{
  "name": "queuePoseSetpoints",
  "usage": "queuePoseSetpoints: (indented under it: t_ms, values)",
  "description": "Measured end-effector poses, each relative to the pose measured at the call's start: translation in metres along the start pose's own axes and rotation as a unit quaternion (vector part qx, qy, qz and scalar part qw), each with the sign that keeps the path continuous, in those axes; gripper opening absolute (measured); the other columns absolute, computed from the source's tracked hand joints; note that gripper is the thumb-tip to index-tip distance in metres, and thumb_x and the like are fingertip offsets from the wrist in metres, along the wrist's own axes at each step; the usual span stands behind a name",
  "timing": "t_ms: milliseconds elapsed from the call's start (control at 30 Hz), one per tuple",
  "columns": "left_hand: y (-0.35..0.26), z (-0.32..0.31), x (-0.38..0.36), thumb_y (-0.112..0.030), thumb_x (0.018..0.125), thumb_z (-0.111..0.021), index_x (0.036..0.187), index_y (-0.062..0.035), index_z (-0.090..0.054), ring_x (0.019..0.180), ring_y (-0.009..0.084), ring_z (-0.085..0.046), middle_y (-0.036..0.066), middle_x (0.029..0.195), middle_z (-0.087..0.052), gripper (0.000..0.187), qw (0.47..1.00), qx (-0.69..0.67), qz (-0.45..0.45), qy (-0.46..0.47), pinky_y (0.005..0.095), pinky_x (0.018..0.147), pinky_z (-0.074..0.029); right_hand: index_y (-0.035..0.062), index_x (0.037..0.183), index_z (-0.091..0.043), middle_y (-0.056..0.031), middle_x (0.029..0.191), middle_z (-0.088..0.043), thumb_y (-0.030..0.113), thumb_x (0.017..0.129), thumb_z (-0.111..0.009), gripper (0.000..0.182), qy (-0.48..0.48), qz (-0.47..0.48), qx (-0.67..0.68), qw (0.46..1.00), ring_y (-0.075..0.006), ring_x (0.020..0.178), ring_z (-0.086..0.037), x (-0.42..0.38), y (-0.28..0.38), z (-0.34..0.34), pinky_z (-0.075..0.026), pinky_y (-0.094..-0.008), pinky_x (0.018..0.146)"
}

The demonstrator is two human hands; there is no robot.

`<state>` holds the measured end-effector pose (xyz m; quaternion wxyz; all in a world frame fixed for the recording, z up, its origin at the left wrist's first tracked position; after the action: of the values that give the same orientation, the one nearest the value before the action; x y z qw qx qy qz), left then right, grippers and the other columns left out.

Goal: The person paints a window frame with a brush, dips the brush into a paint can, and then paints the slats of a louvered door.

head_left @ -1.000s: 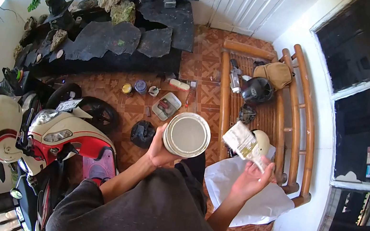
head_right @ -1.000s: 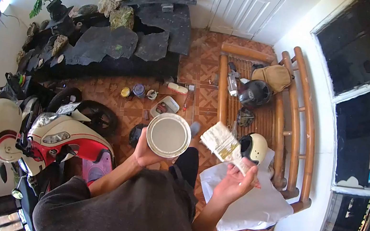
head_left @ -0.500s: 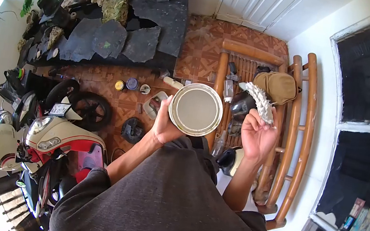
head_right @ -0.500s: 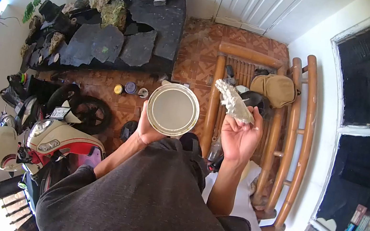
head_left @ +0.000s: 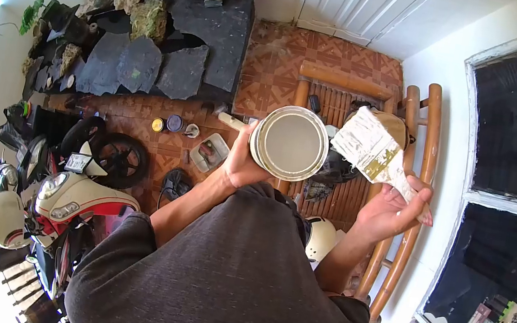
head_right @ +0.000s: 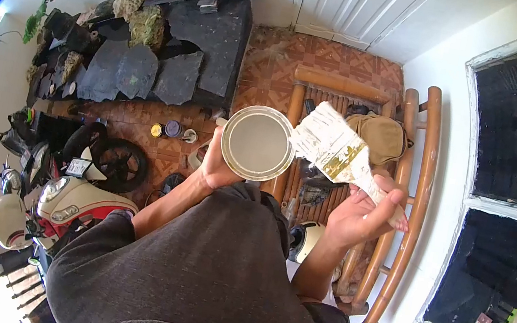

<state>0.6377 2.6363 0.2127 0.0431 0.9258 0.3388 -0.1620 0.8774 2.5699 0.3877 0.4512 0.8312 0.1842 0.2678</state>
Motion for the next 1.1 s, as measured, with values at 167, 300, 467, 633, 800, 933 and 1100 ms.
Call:
queuePoseSetpoints:
  t_ms: [167, 300, 467, 633, 800, 933, 1100]
  values:
    - [-0.016, -0.016, 0.033, -0.062, 0.101, -0.039, 0.154, -0.018, -0.043, 0.145, 0.0324, -0.041, 0.011, 0.159, -0.042, 0.069, 0.999, 0.013, 0.006, 0.035, 0.0583, 0.118, -0.033, -0.0003, 0.101, -0.061, -0.0065, 0.075, -0.056, 0.03, 0.106, -0.05, 0.033, 0.02, 0.08, -0.124, 0.989, -0.0136, 0.064, -0.05, 0.032, 0.001, -0.032, -0.041, -0.0282, 0.056]
    - [-0.033, -0.025, 0.063, -0.062, 0.101, -0.039, 0.154, -0.0173, -0.043, 0.145, 0.0321, -0.041, 0.011, 0.159, -0.042, 0.07, 0.996, -0.023, 0.022, 0.086, 0.0574, 0.119, -0.033, 0.0005, 0.105, -0.062, -0.0049, 0.082, -0.057, 0.033, 0.107, -0.054, 0.034, 0.071, 0.023, -0.021, 0.997, -0.0134, 0.069, -0.053, 0.055, -0.027, -0.041, -0.044, -0.0255, 0.063]
    - [-0.064, -0.033, 0.102, -0.062, 0.101, -0.04, 0.155, -0.017, -0.042, 0.145, 0.0319, -0.041, 0.011, 0.159, -0.041, 0.07, 1.0, 0.017, 0.001, 0.023, 0.0568, 0.119, -0.033, -0.0017, 0.104, -0.062, -0.0075, 0.071, -0.056, 0.037, 0.103, -0.059, 0.039, 0.226, 0.091, -0.068, 0.968, -0.0145, 0.059, -0.049, 0.088, -0.035, -0.086, -0.04, -0.0256, 0.053]
    - [-0.087, -0.045, 0.131, -0.06, 0.101, -0.042, 0.154, -0.0181, -0.043, 0.144, 0.03, -0.042, 0.009, 0.158, -0.044, 0.068, 0.998, 0.052, 0.004, 0.029, 0.0559, 0.118, -0.035, -0.0028, 0.094, -0.071, -0.0127, 0.078, -0.067, 0.028, 0.093, -0.075, 0.031, 0.42, 0.102, -0.174, 0.885, -0.021, 0.066, -0.06, 0.101, -0.034, -0.163, -0.046, -0.0297, 0.059]
    - [-0.105, -0.05, 0.143, -0.054, 0.103, -0.044, 0.152, -0.0231, -0.046, 0.143, 0.0274, -0.044, 0.004, 0.157, -0.046, 0.058, 0.999, 0.035, -0.015, 0.035, 0.0552, 0.116, -0.037, -0.0018, 0.093, -0.072, -0.0102, 0.074, -0.065, 0.032, 0.089, -0.078, 0.035, 0.577, 0.183, -0.242, 0.759, -0.0246, 0.067, -0.06, 0.101, -0.047, -0.235, -0.046, -0.0327, 0.059]
    - [-0.12, -0.041, 0.148, -0.052, 0.103, -0.047, 0.15, -0.0256, -0.048, 0.14, 0.0267, -0.047, 0.002, 0.155, -0.049, 0.054, 0.998, 0.016, -0.046, 0.037, 0.0573, 0.112, -0.04, -0.0028, 0.092, -0.071, -0.0113, 0.074, -0.065, 0.031, 0.09, -0.077, 0.035, 0.579, 0.185, -0.244, 0.756, -0.0247, 0.068, -0.061, 0.1, -0.067, -0.256, -0.046, -0.0329, 0.061]
    - [-0.14, -0.039, 0.132, -0.055, 0.102, -0.048, 0.153, -0.0257, -0.045, 0.14, 0.0252, -0.047, 0.001, 0.157, -0.046, 0.059, 0.994, -0.006, -0.103, 0.035, 0.0567, 0.112, -0.039, -0.0048, 0.096, -0.067, -0.0111, 0.077, -0.059, 0.03, 0.098, -0.068, 0.035, 0.601, 0.157, -0.22, 0.752, -0.0204, 0.072, -0.053, 0.092, -0.093, -0.262, -0.04, -0.0298, 0.064]
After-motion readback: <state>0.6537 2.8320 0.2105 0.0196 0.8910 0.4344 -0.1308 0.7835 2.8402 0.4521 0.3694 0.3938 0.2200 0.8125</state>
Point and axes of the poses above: each hand's wrist, its own x-axis towards the middle knuckle, its own z-axis out of the back of the hand, y = z × x, the point moved 9 cm from there along x, towards the middle knuckle
